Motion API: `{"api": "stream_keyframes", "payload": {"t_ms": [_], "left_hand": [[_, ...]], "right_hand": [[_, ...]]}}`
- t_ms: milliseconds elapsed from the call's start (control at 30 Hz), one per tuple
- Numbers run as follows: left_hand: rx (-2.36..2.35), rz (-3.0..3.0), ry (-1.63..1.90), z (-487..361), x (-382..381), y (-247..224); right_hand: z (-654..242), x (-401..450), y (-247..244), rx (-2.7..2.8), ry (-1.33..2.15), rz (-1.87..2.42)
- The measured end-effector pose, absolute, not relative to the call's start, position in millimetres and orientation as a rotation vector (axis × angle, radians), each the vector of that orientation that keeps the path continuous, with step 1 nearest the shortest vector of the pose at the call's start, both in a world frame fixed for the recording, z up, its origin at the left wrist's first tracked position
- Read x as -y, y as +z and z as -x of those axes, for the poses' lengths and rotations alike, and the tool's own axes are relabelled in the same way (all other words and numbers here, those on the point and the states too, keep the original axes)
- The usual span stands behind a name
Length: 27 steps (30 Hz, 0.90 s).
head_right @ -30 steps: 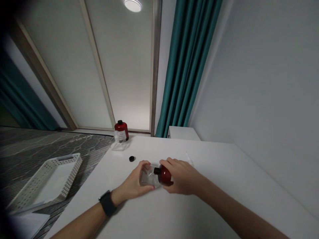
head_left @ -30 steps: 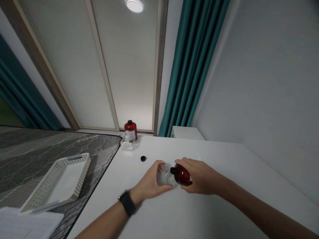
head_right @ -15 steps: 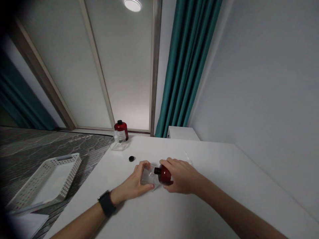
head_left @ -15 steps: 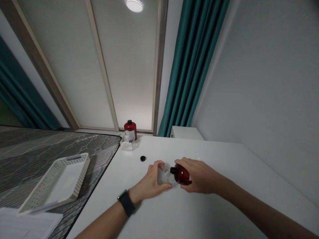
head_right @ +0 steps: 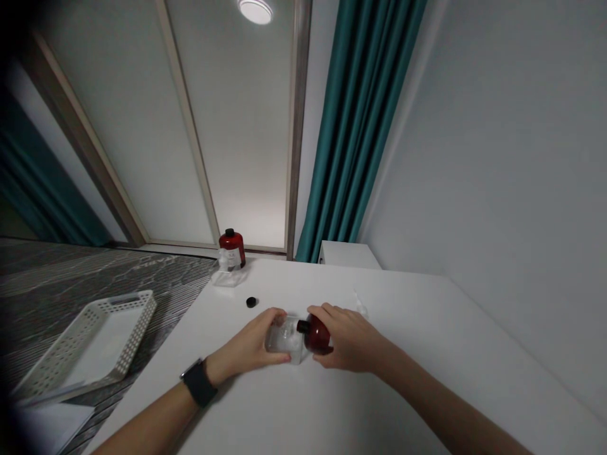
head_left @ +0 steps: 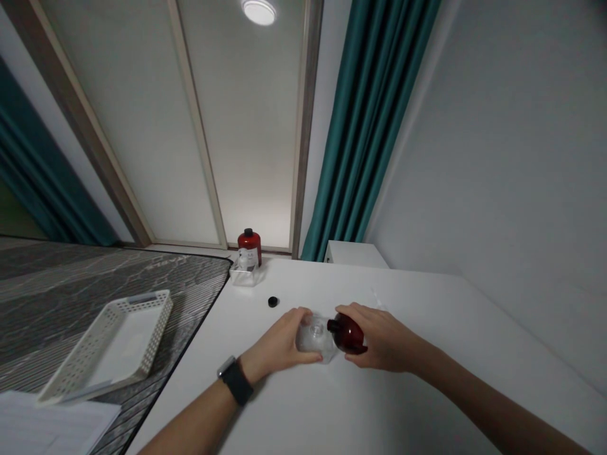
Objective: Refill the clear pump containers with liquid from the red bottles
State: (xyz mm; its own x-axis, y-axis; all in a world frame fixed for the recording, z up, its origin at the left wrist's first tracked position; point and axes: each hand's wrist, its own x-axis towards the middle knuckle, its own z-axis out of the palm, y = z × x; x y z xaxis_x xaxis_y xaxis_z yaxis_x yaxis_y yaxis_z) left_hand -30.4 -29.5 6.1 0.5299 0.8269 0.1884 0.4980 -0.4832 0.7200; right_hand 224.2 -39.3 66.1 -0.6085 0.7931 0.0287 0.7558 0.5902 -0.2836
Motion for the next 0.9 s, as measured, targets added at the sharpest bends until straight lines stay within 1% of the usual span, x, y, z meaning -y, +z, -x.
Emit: {"api": "stream_keyframes", "payload": {"t_ms": [433, 900], "left_hand": [[-1.043, -2.5, 0.654, 29, 34, 17], [-1.094, -2.56, 0.688, 26, 35, 16]], "right_hand": [[-221, 42, 76, 2.68, 0.324, 1.274], [-218, 43, 83, 2.751, 0.251, 1.297]]}}
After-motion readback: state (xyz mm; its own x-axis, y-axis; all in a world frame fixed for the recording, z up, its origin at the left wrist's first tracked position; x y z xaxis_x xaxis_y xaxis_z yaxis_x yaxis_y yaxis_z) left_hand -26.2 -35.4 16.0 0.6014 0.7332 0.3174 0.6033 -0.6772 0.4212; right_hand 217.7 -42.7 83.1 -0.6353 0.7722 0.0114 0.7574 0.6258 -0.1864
